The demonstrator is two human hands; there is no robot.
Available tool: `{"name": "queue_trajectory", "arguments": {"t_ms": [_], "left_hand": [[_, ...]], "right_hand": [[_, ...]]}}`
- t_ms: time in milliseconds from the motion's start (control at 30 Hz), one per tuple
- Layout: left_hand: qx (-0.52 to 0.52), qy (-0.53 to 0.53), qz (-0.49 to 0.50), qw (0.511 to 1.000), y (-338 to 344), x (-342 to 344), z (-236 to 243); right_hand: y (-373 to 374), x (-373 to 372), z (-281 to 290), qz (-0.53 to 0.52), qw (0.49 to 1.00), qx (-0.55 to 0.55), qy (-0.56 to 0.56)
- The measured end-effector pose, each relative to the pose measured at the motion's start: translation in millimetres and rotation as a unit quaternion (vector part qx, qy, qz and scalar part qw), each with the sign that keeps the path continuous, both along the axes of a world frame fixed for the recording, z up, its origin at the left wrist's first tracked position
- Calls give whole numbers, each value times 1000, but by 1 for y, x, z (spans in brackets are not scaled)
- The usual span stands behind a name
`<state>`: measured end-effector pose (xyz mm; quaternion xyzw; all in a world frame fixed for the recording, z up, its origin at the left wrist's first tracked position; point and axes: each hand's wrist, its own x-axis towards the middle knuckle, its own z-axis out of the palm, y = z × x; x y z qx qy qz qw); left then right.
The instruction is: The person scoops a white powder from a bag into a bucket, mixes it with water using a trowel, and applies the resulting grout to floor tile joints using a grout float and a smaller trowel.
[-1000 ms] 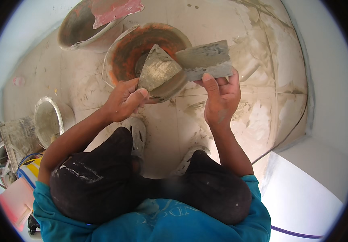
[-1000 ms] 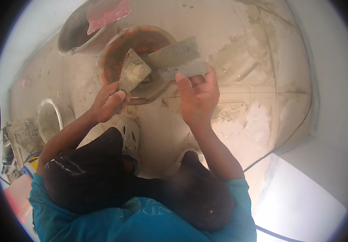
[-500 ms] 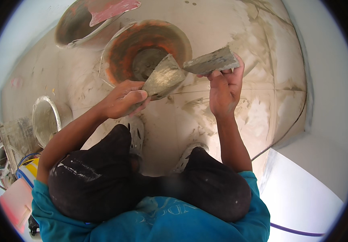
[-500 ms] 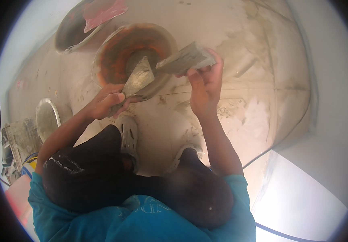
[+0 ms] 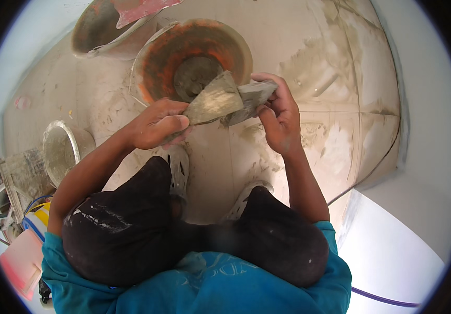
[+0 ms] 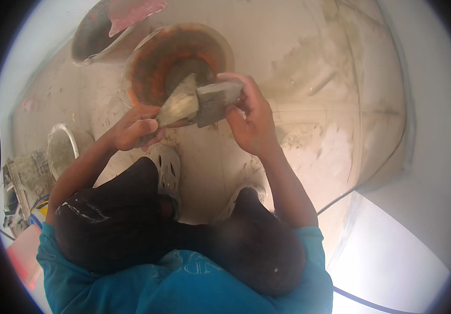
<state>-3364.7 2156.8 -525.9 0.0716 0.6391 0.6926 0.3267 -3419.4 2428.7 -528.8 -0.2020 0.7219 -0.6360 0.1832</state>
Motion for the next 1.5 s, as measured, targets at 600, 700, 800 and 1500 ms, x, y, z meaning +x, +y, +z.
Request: {"name": "queue_trajectory", "arguments": {"t_ms": [600,700,800,1500], "left_hand": [[-105,62,64,990,21,-14,7],[-128,92,39,987,8,-19,12],[-130,110,44,984,12,-25,6],[-199,18,221,955,112,-47,-77]], "right_hand": [[-39,9,40,-261,949,-154,-85],[-48,14,39,-241,963,-94,-73],[-41,13,29,-204,979,-13,-14],[482,-60,-189,-524,665,525,85]]}}
